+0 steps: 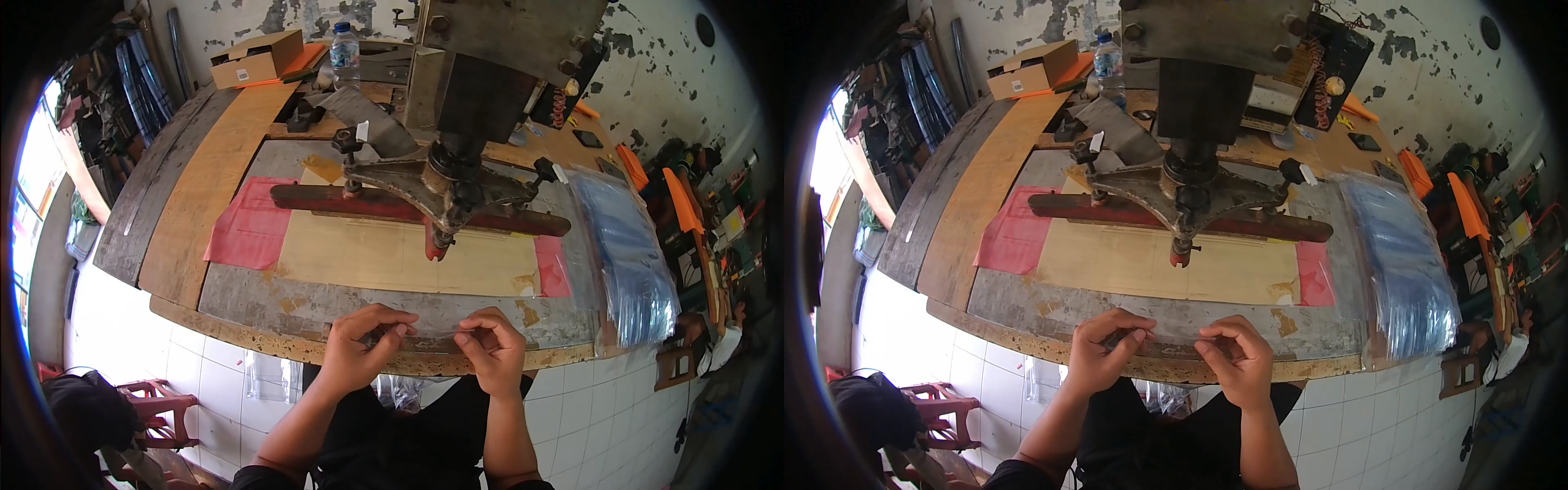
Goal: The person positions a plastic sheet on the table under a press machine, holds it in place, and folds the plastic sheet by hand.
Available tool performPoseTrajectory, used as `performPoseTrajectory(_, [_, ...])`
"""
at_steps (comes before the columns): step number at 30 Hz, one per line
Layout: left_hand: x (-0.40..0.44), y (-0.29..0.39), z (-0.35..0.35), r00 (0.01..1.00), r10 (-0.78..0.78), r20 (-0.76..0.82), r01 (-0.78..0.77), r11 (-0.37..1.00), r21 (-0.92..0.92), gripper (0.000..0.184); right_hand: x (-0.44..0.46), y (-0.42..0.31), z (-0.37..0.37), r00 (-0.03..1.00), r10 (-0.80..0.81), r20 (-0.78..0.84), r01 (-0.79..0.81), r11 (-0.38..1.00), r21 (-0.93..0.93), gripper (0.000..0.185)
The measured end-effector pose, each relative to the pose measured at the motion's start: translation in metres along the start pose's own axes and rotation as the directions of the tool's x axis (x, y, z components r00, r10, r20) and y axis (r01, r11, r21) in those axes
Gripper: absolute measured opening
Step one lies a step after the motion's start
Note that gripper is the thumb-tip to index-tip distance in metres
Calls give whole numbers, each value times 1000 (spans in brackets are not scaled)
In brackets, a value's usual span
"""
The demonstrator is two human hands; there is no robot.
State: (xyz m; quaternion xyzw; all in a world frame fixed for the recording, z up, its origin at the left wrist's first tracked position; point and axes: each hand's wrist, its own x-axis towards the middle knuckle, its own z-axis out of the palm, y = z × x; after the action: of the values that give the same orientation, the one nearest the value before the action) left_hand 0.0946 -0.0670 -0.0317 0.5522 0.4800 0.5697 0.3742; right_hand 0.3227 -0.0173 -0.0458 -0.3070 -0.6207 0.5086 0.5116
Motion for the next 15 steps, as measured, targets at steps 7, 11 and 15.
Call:
performPoseTrajectory(7, [2, 14, 0, 1000, -26, 14, 24, 996, 83, 30, 0, -4, 2, 999, 29, -31, -30, 999, -23, 17])
performPoseTrajectory(11, [0, 9, 2, 1000, -25, -7, 26, 976, 217, 34, 1, -3, 3, 1000, 6, -23, -8, 998, -61, 17])
performPoseTrajectory(15, [-1, 1, 3, 995, 96, -30, -79, 930, 359, 31, 1, -1, -1, 1000, -17, -1, 17, 992, -123, 15])
